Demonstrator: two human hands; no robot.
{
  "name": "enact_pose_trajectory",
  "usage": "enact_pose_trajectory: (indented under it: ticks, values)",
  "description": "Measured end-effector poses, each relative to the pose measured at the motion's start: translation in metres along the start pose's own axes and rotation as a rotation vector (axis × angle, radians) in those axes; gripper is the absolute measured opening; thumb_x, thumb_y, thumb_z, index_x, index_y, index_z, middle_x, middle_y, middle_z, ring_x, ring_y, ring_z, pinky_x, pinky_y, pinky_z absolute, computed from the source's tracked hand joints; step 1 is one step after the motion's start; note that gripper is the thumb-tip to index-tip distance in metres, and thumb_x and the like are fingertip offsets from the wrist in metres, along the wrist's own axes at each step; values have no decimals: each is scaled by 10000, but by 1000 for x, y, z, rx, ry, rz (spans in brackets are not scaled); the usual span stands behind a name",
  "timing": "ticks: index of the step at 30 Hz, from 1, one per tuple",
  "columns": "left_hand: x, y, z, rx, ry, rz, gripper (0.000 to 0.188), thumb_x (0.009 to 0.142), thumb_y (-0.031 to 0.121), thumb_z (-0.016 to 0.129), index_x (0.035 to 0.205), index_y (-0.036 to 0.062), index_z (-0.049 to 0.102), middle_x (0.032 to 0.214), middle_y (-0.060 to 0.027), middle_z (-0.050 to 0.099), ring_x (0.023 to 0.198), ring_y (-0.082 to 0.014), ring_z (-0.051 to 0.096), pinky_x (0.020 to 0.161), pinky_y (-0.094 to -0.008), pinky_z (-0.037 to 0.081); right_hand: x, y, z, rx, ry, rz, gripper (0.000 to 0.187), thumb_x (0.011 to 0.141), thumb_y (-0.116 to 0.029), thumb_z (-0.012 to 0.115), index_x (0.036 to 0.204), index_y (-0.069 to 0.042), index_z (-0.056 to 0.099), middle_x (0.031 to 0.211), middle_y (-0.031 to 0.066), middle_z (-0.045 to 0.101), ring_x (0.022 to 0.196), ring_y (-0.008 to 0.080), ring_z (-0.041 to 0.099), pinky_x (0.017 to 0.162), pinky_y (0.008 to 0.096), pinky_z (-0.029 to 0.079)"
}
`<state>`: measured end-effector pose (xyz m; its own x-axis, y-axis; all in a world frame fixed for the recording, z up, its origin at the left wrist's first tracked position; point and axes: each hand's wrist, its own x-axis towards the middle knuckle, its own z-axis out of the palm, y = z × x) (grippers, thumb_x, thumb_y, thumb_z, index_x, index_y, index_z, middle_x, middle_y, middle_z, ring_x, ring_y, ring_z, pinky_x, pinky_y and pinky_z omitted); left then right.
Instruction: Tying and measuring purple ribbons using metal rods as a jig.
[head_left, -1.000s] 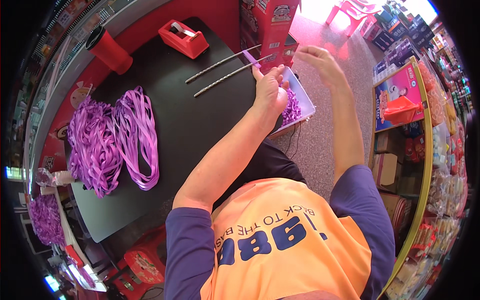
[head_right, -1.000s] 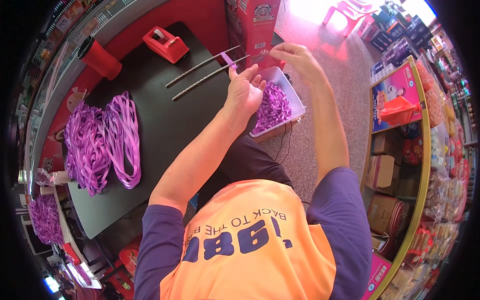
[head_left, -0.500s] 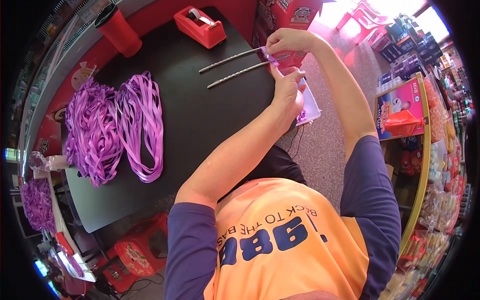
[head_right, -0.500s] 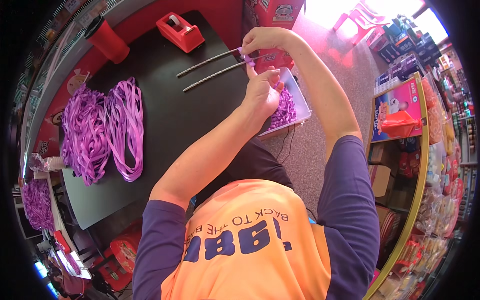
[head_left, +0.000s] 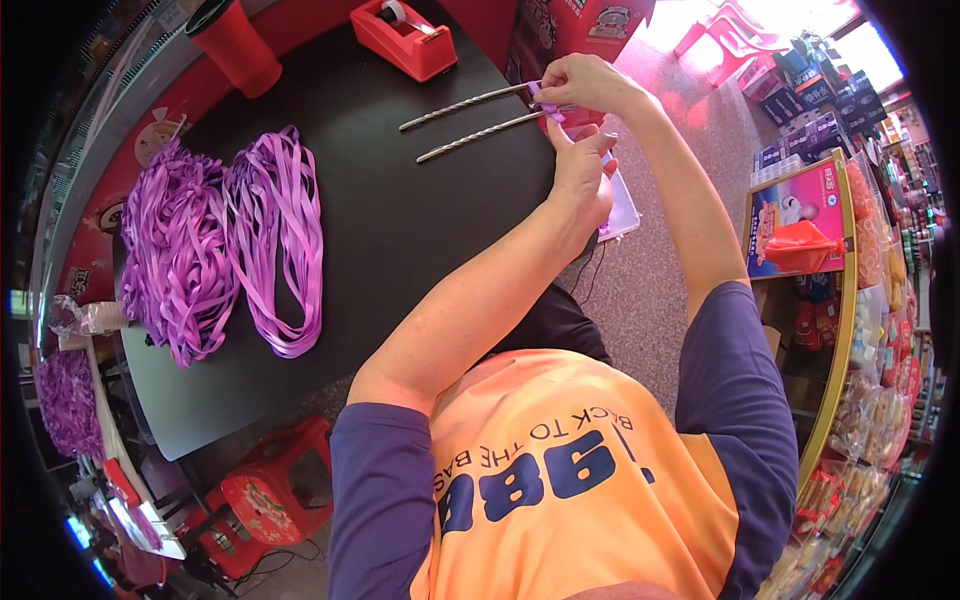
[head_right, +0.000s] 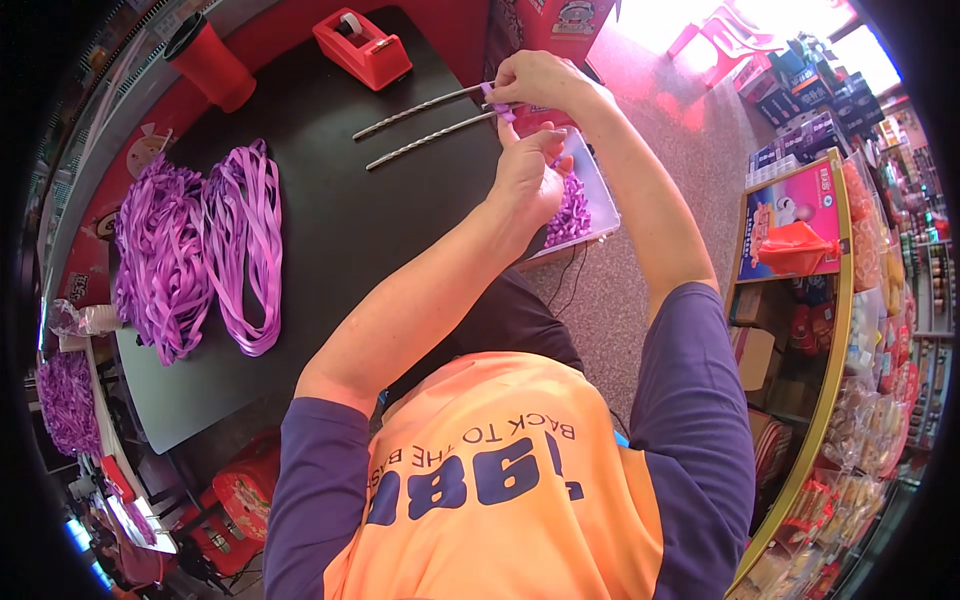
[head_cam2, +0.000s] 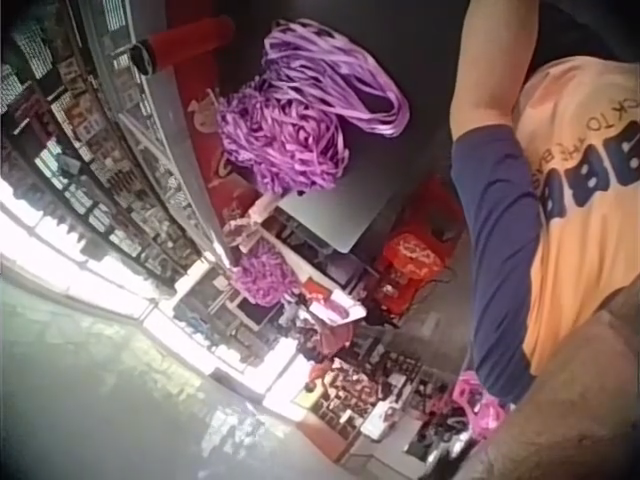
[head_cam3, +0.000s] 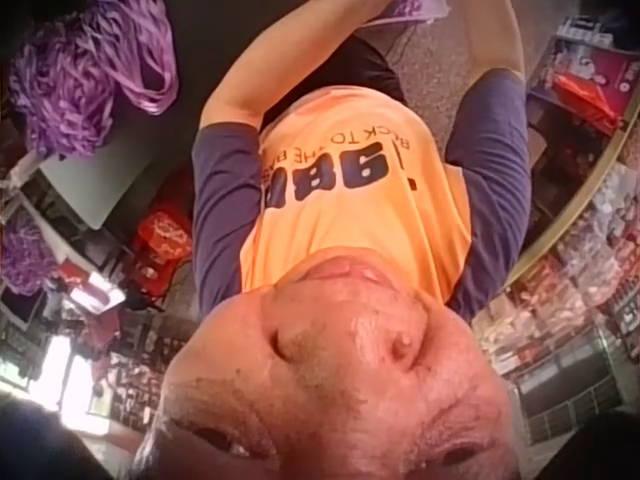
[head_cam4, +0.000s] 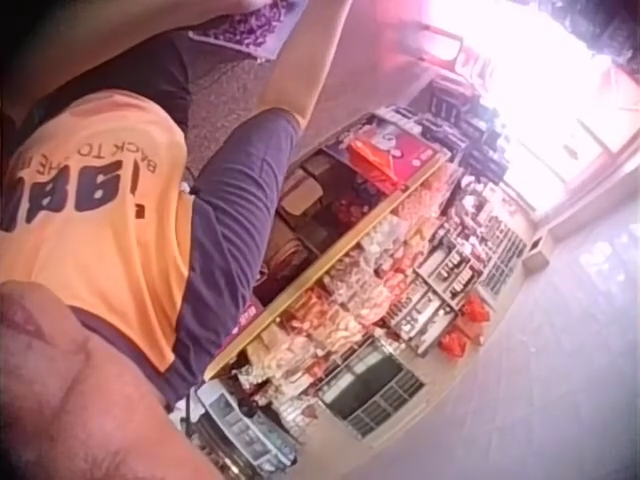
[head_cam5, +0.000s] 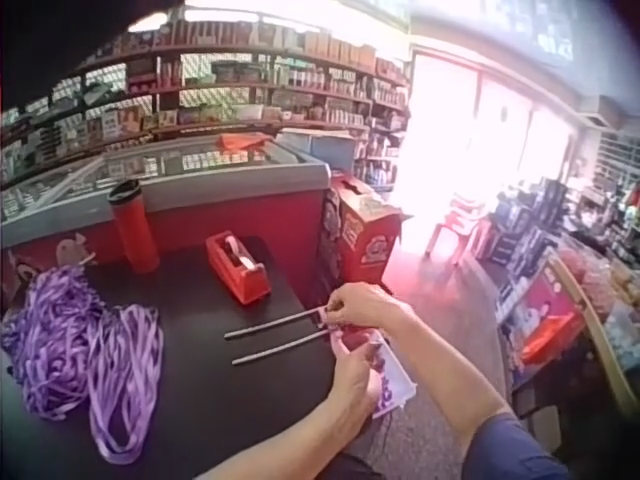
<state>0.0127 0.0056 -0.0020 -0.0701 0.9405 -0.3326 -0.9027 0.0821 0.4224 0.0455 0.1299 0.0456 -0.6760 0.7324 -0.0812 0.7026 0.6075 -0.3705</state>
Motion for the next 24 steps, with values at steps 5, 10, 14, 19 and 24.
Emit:
enact_pose_trajectory:
  ticks: [5,10,14,19,24]
  values:
    - [5,2,-4,-9,-25,13,919,730,-33,601,1404,354,111,1062,-10,464,897,-141,452,799,-377,324,-13,-9,8,-112,237,-2,354,780,-349,663,914,-21,671,897,141,640,826,204,607,749,314,466]
    - [4,-2,-4,-10,-37,31,918,723,-43,576,1413,327,97,1045,-23,464,906,-154,456,767,-370,338,-11,41,10,451,185,-23,320,842,-338,612,977,-53,668,940,77,639,853,157,581,760,301,452]
    - [-1,-2,-2,-31,-20,22,919,710,-42,573,1417,311,103,1078,-40,434,940,-172,442,778,-355,339,-15,62,40,951,188,177,294,900,-292,551,1020,-45,657,915,18,639,789,99,560,671,247,444]
    - [-7,4,-2,-32,-9,-22,866,774,-31,529,1427,339,97,1085,-47,433,933,-140,468,861,-379,340,-9,38,85,1618,-54,186,310,864,-117,582,1162,-29,562,934,17,624,691,65,576,609,193,483]
    - [-6,8,-6,-46,-36,-50,887,757,-34,542,1424,356,106,1102,-33,412,991,-148,440,888,-347,348,-2,25,103,2004,-224,-35,335,835,-92,624,1153,-20,544,877,1,605,691,57,574,594,187,481]
